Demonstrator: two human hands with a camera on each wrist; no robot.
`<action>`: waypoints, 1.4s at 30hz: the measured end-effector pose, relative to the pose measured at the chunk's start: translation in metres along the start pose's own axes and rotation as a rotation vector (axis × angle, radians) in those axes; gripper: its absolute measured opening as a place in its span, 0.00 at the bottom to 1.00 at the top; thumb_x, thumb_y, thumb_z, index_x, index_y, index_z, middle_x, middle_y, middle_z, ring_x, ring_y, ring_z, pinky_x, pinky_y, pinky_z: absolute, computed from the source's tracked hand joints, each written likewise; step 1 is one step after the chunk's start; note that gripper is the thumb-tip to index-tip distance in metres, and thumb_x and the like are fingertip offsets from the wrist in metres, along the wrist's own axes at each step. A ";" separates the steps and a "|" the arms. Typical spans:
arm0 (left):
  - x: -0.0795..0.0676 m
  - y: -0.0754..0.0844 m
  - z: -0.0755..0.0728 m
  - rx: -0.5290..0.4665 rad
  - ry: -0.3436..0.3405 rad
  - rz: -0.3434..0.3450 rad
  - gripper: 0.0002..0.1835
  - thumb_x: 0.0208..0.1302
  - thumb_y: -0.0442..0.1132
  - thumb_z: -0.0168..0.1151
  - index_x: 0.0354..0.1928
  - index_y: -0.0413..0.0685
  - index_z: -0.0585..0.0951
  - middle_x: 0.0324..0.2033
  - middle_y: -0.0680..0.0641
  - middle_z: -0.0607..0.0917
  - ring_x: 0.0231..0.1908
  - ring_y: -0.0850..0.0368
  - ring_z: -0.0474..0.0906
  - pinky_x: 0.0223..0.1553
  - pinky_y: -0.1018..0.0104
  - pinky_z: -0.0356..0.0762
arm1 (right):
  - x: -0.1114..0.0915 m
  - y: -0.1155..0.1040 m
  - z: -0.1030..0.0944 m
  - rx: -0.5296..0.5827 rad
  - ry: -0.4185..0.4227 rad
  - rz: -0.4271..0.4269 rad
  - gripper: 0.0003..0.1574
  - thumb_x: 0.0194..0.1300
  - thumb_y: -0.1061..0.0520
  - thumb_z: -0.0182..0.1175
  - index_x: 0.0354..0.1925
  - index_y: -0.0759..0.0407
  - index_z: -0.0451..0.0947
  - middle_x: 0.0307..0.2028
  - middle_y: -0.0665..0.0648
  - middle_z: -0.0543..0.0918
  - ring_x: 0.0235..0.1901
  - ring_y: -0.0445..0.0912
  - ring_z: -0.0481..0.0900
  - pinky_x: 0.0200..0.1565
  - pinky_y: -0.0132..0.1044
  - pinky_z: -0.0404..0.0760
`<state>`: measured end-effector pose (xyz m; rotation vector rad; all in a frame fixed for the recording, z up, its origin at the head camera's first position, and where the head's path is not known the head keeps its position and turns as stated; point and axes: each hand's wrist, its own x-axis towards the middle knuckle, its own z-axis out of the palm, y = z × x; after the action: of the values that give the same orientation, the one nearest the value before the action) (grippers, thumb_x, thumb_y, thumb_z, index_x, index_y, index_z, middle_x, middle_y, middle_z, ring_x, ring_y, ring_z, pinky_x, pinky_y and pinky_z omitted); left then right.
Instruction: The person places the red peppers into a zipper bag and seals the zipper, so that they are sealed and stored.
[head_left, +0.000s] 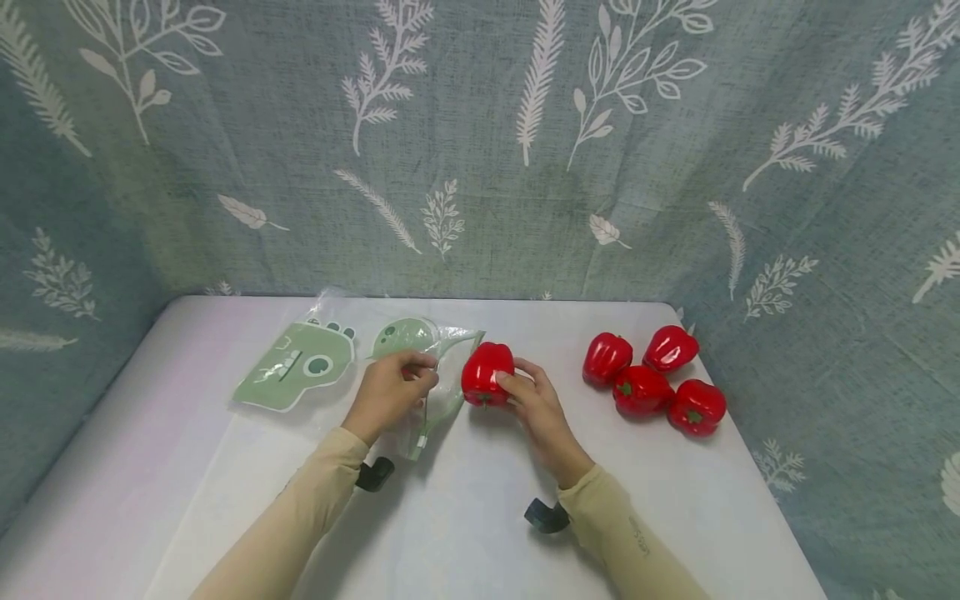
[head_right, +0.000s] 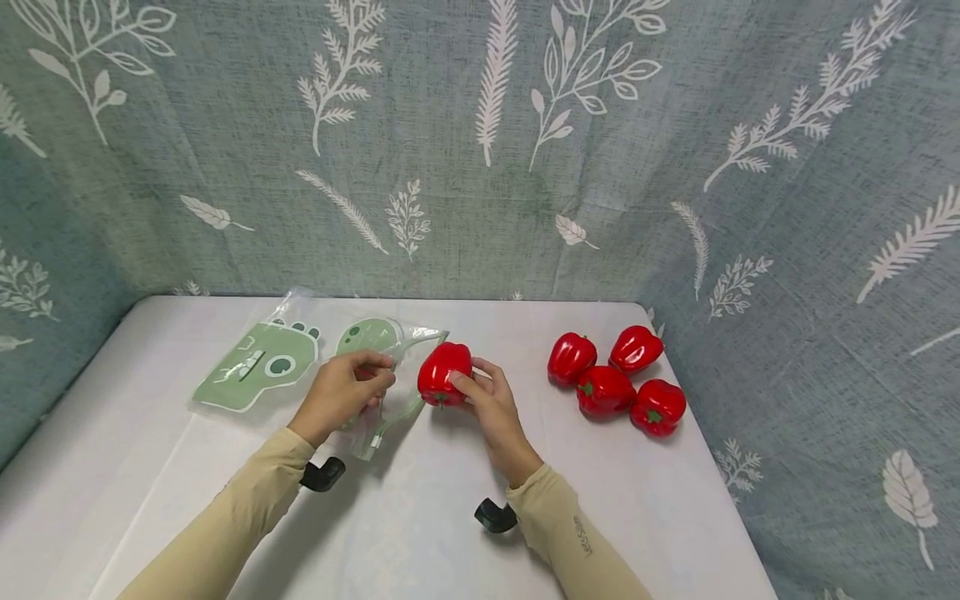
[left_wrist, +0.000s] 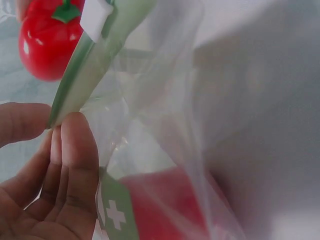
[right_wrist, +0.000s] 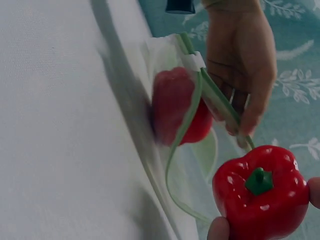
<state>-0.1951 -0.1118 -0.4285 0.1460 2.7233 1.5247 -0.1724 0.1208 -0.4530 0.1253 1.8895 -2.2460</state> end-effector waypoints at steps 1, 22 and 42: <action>0.000 0.001 0.000 -0.001 0.000 -0.002 0.13 0.63 0.36 0.63 0.48 0.43 0.85 0.35 0.47 0.86 0.28 0.57 0.83 0.31 0.65 0.83 | 0.001 0.001 0.002 -0.005 -0.003 0.006 0.47 0.65 0.46 0.67 0.73 0.55 0.57 0.68 0.59 0.68 0.66 0.55 0.69 0.65 0.51 0.72; -0.001 0.006 0.004 -0.048 -0.047 -0.038 0.13 0.67 0.39 0.62 0.50 0.43 0.85 0.41 0.45 0.87 0.30 0.51 0.84 0.30 0.63 0.84 | 0.015 0.018 0.020 -0.267 -0.119 0.090 0.43 0.66 0.40 0.65 0.71 0.54 0.63 0.65 0.60 0.73 0.62 0.55 0.73 0.61 0.51 0.76; -0.003 0.006 0.002 -0.053 -0.049 -0.044 0.13 0.67 0.39 0.63 0.51 0.44 0.84 0.38 0.45 0.86 0.27 0.54 0.84 0.30 0.63 0.84 | 0.016 0.016 0.026 -0.290 -0.186 0.070 0.32 0.74 0.48 0.55 0.71 0.58 0.68 0.67 0.61 0.73 0.62 0.56 0.76 0.62 0.51 0.76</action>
<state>-0.1917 -0.1070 -0.4244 0.1197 2.6281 1.5588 -0.1828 0.0914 -0.4668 -0.0587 2.0462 -1.8438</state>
